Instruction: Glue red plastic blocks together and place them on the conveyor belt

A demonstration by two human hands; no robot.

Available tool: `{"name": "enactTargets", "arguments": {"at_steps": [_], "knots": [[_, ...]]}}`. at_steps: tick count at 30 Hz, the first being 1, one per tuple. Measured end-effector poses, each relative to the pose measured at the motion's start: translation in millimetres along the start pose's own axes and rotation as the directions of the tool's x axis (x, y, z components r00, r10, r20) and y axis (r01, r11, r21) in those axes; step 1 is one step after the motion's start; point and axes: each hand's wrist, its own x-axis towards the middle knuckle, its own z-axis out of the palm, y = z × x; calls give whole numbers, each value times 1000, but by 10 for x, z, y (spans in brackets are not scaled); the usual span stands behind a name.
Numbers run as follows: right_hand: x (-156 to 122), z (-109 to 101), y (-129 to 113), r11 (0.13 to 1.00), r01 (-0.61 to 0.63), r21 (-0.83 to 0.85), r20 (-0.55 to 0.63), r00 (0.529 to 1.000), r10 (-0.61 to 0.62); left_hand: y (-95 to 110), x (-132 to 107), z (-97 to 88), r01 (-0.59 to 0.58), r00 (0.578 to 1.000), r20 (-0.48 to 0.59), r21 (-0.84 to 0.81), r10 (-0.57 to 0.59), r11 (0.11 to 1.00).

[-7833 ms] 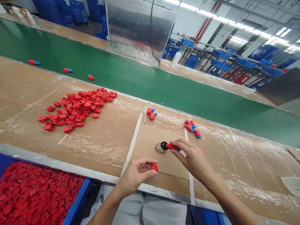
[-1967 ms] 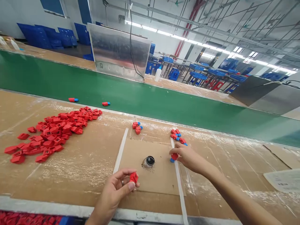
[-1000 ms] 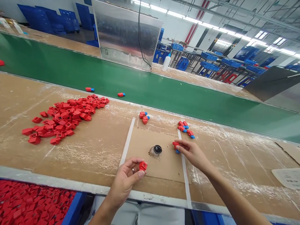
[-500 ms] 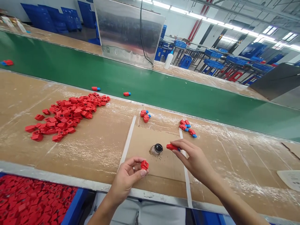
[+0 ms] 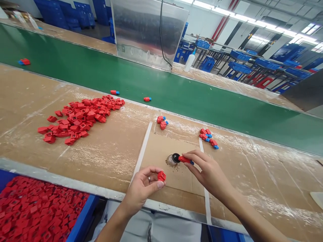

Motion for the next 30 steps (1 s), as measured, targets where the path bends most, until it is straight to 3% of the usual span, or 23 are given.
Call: {"name": "enactTargets", "arguments": {"at_steps": [13, 30], "knots": [[28, 27, -29, 1000, 16, -6, -5, 1000, -16, 8, -15, 10, 7, 1000, 14, 0, -7, 1000], [-30, -5, -26, 999, -48, 25, -34, 998, 49, 32, -6, 31, 26, 999, 19, 36, -26, 999]]}}
